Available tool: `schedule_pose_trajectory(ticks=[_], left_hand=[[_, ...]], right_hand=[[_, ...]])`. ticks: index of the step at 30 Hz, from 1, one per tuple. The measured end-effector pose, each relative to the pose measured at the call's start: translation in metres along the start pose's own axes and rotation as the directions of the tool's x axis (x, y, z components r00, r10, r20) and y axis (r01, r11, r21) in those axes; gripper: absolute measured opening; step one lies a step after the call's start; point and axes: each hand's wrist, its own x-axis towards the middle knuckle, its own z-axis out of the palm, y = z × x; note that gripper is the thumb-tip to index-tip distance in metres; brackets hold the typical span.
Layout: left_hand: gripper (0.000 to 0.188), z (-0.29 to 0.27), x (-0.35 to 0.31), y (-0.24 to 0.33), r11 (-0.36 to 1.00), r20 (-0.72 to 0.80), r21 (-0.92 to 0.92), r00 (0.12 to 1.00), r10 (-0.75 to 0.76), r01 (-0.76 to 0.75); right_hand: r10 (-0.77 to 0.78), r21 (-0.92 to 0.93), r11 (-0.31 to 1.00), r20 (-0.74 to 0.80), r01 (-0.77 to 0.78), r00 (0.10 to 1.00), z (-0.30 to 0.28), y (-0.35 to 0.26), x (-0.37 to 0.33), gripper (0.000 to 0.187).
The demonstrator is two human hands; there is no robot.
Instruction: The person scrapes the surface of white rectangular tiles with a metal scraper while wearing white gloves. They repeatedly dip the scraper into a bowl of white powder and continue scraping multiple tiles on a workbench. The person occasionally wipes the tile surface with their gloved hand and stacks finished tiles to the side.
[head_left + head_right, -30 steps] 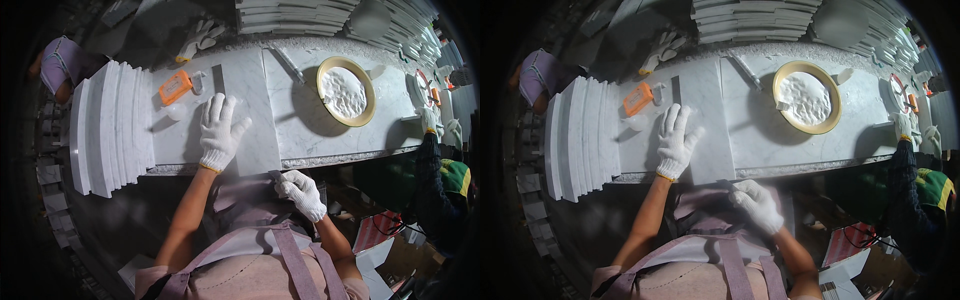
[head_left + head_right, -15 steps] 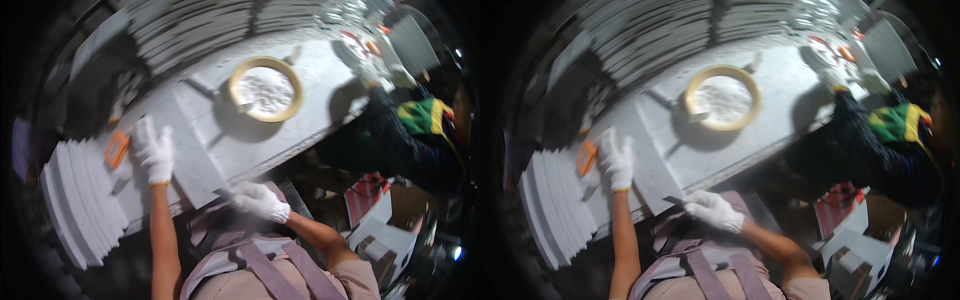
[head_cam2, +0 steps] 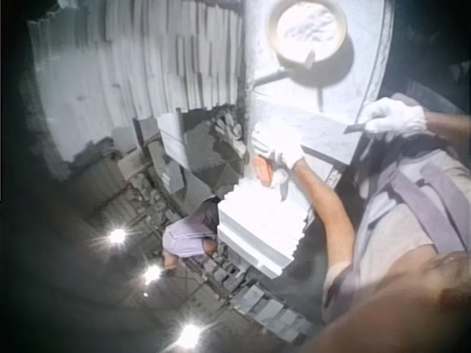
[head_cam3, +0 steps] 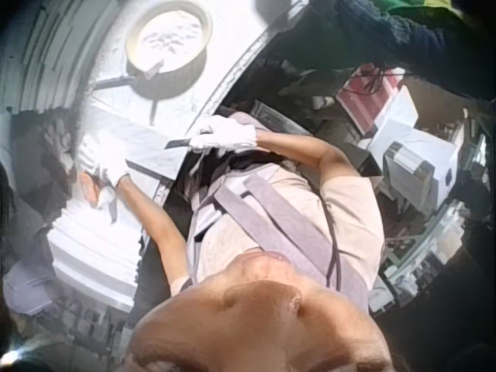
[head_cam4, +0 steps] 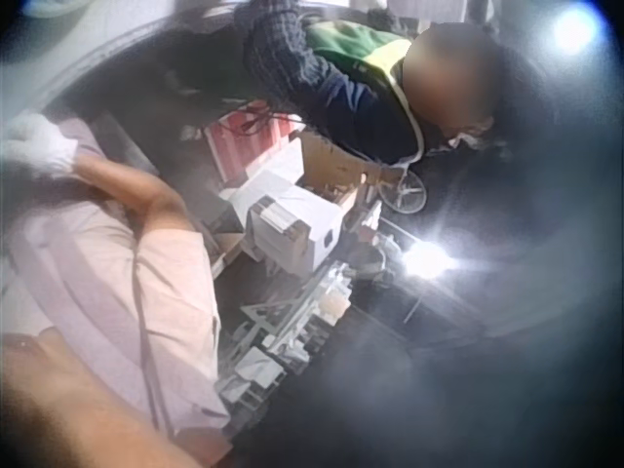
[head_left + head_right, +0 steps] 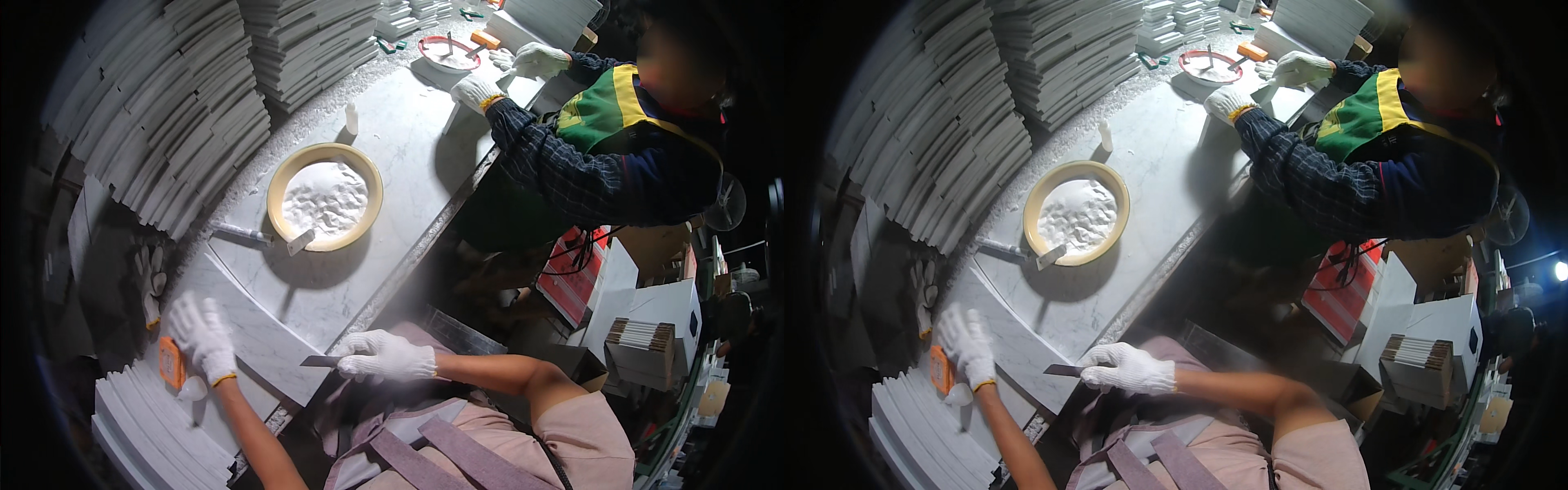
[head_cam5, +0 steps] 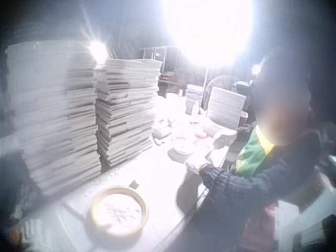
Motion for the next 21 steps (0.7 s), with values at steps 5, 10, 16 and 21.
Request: schedule_pose_trajectory(ticks=[5,10,16,21], left_hand=[[0.056,-0.007,-0.022,0.025,0.953,-0.121,-0.227,0.977,0.177,-0.201],[0.06,0.008,-0.014,0.033,0.951,0.001,-0.01,0.951,0.308,-0.308],[0.055,0.004,0.024,-0.021,0.988,-0.047,0.138,0.997,-0.062,0.068],[0.054,0.004,-0.036,0.013,0.98,-0.02,-0.141,0.99,0.136,-0.138]], right_hand=[[-0.046,-0.021,0.999,-0.08,0.045,0.996,-0.004,0.018,0.016,0.035],[-0.234,-0.219,0.953,-0.098,0.208,0.967,-0.004,0.015,0.02,0.033],[0.04,-0.073,0.996,-0.139,-0.051,0.989,-0.008,-0.019,0.002,0.033],[-0.004,-0.022,1.0,-0.107,0.002,0.994,-0.012,-0.024,0.01,0.038]])
